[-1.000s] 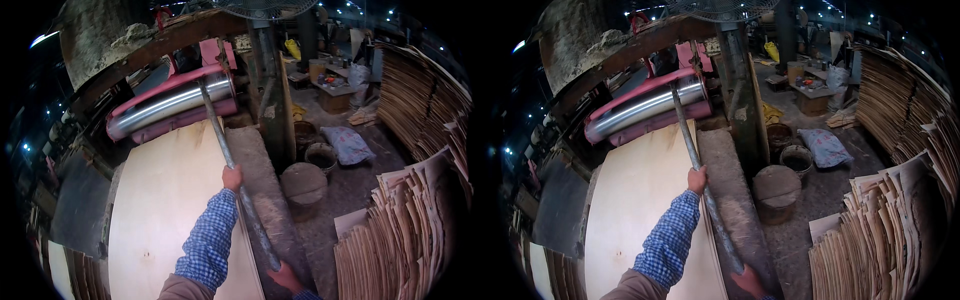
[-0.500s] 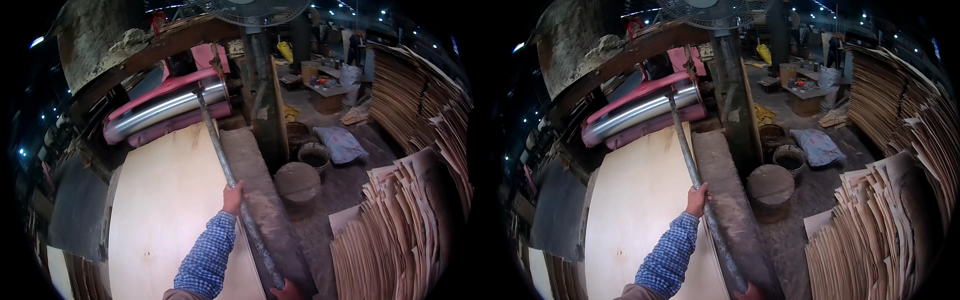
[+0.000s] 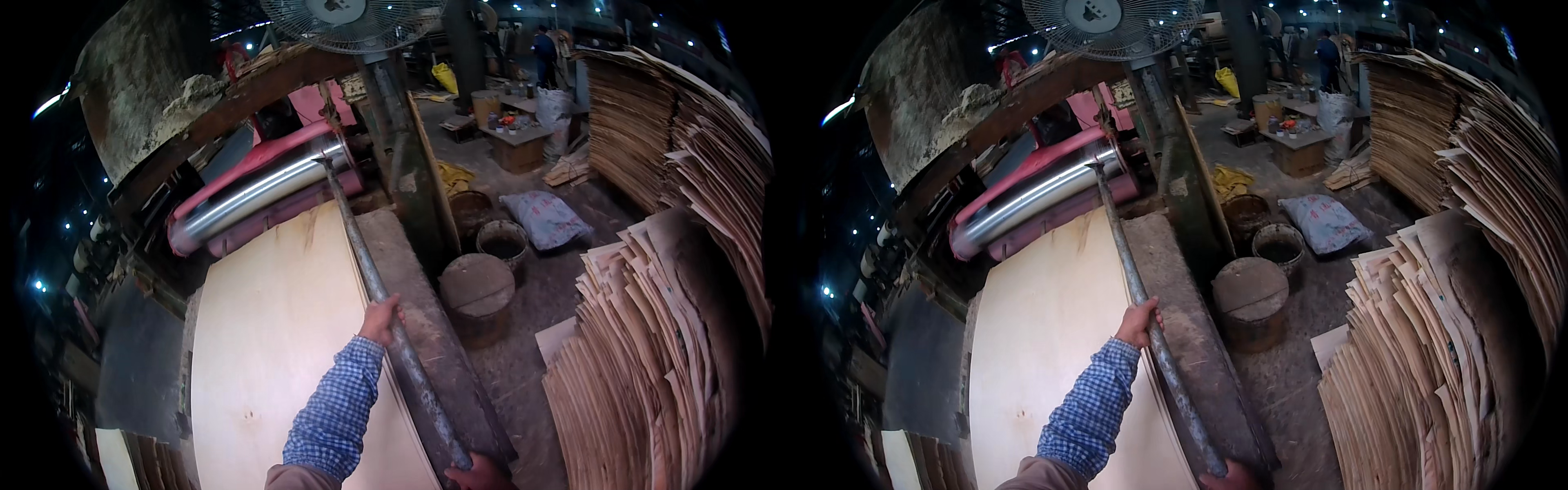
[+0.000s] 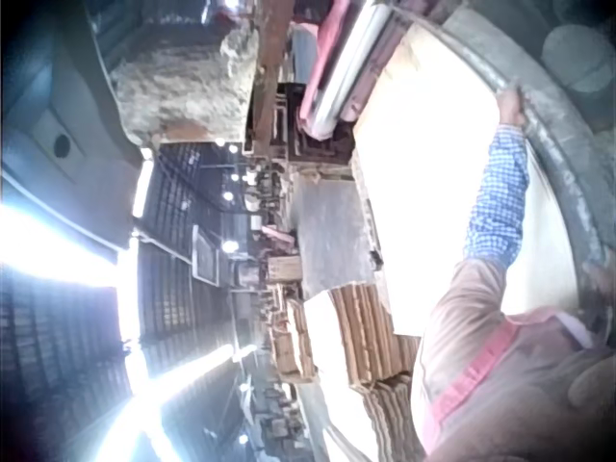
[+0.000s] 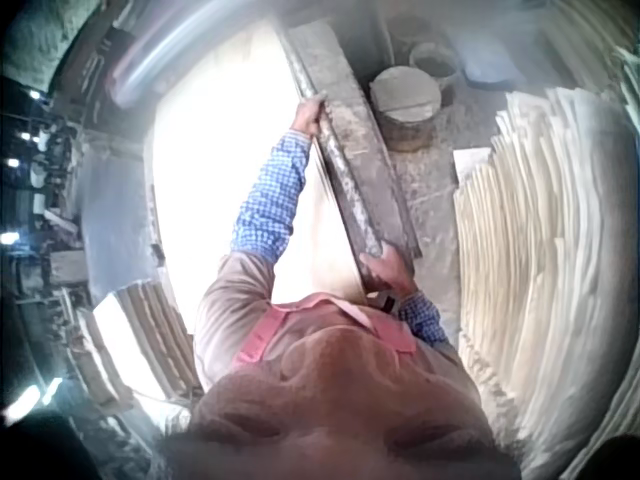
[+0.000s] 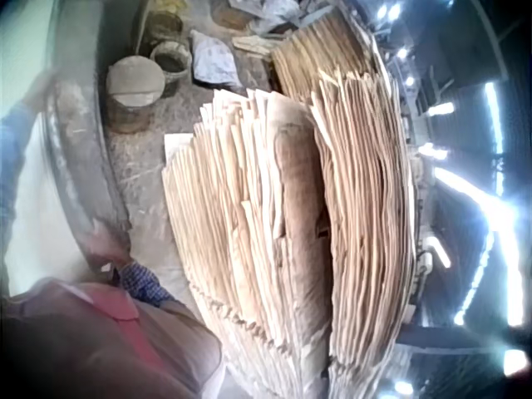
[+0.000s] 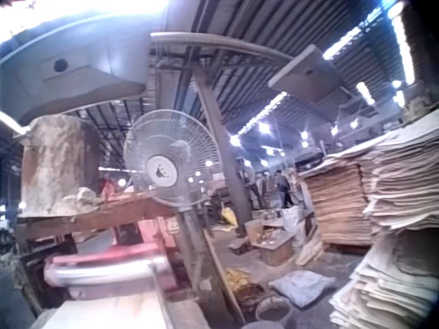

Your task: The person uses a metal pole to move an object near a large roller machine, then picks up plywood sheets from a stack and feeds them one by one into the rollers by hand.

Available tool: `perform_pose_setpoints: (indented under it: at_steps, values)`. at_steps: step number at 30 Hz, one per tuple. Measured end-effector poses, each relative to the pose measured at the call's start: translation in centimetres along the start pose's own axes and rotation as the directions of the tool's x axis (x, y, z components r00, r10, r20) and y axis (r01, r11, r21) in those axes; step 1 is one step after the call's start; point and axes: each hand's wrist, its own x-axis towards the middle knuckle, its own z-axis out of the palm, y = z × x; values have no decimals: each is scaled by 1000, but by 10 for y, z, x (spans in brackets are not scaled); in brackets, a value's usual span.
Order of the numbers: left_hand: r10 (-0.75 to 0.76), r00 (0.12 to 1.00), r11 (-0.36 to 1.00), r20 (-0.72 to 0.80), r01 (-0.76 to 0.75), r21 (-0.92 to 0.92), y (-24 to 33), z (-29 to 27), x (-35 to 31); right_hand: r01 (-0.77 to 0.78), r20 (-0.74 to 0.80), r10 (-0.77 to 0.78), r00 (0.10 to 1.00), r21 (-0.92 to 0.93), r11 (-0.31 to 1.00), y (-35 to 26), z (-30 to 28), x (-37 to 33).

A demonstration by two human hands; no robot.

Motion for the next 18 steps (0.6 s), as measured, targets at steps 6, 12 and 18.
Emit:
perform_pose_setpoints:
  at_steps: [6, 12, 18]
  values:
    - [111, 994, 990, -11, -110, 94, 22, 3, 8, -720, 669, 291, 684, 555, 416, -64, -20, 13]
    - [240, 969, 950, -66, -220, 222, 58, -10, 26, -741, 743, 115, 659, 617, 266, -122, -2, 38]
    - [362, 914, 812, -181, -215, 542, 34, -12, 16, -726, 705, 192, 683, 627, 282, -149, -1, 0]
